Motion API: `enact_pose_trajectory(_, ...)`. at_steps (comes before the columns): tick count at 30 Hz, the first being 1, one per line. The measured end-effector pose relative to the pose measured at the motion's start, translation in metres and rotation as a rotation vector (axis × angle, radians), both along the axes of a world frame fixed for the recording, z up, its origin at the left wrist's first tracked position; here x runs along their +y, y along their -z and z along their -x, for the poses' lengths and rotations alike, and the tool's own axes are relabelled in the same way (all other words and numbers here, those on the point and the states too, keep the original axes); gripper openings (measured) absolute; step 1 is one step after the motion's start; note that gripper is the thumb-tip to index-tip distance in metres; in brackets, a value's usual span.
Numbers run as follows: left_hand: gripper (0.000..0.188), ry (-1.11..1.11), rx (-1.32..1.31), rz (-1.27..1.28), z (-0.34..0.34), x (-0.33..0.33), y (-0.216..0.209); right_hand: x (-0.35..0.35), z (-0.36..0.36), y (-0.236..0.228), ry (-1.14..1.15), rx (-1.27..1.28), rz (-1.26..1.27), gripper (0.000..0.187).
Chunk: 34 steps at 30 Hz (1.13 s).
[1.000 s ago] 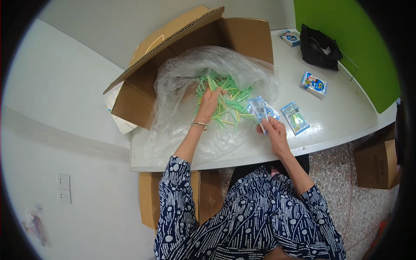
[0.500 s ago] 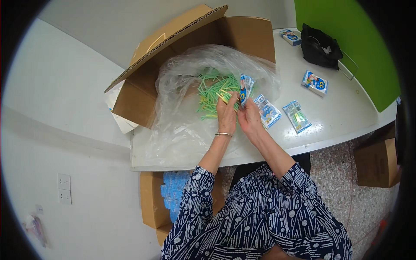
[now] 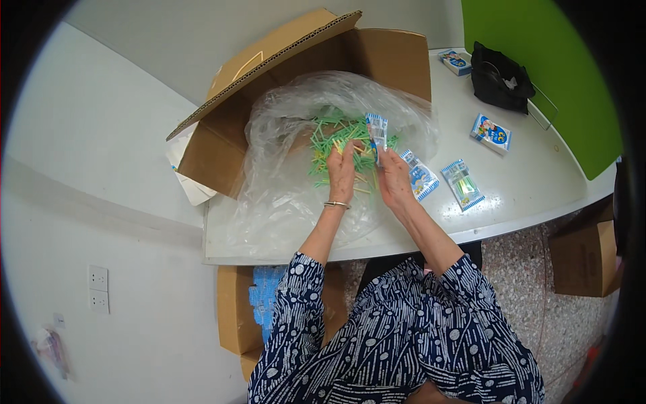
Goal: Packing green plastic straws into small plastic bags.
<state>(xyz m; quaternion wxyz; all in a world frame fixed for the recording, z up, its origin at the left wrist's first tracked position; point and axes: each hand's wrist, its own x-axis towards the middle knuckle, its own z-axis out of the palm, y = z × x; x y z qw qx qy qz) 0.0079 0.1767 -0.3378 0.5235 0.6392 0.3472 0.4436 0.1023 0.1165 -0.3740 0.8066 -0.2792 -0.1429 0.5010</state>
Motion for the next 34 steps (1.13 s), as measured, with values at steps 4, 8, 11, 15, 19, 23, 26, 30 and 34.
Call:
enact_pose_trajectory(4, 0.023, -0.072, 0.043, -0.084, 0.011, 0.018, 0.008, -0.022, -0.002, -0.035, 0.044, -0.174, 0.027, 0.015)
enact_pose_trajectory(8, 0.023, -0.067, 0.15, -0.129, 0.012, 0.026, 0.008, -0.044, -0.029, -0.028, 0.048, -0.479, 0.112, 0.015)
enact_pose_trajectory(11, 0.023, -0.021, 0.075, -0.084, 0.012, 0.024, 0.004, -0.059, -0.037, -0.03, -0.088, -0.571, 0.149, 0.015)
enact_pose_trajectory(15, 0.025, 0.134, -0.082, 0.085, 0.01, 0.016, -0.013, -0.069, -0.042, -0.022, -0.099, -0.592, 0.154, 0.019)
enact_pose_trajectory(19, 0.027, 0.169, -0.276, 0.244, 0.001, -0.01, -0.053, -0.081, -0.051, -0.014, -0.177, -0.654, 0.183, 0.019)
enact_pose_trajectory(23, 0.029, 0.308, -0.35, 0.248, -0.007, -0.027, -0.075, -0.095, -0.058, -0.025, -0.273, -0.649, 0.175, 0.019)
enact_pose_trajectory(26, 0.029, 0.367, -0.343, 0.26, -0.009, -0.035, -0.078, -0.098, -0.059, -0.024, -0.318, -0.664, 0.174, 0.02)
enact_pose_trajectory(30, 0.03, 0.416, -0.268, 0.222, -0.011, -0.043, -0.078, -0.1, -0.066, -0.012, -0.397, -0.732, 0.135, 0.023)
enact_pose_trajectory(34, 0.034, 0.462, -0.108, 0.111, -0.006, -0.043, -0.075, -0.102, -0.066, -0.015, -0.402, -0.731, 0.127, 0.023)
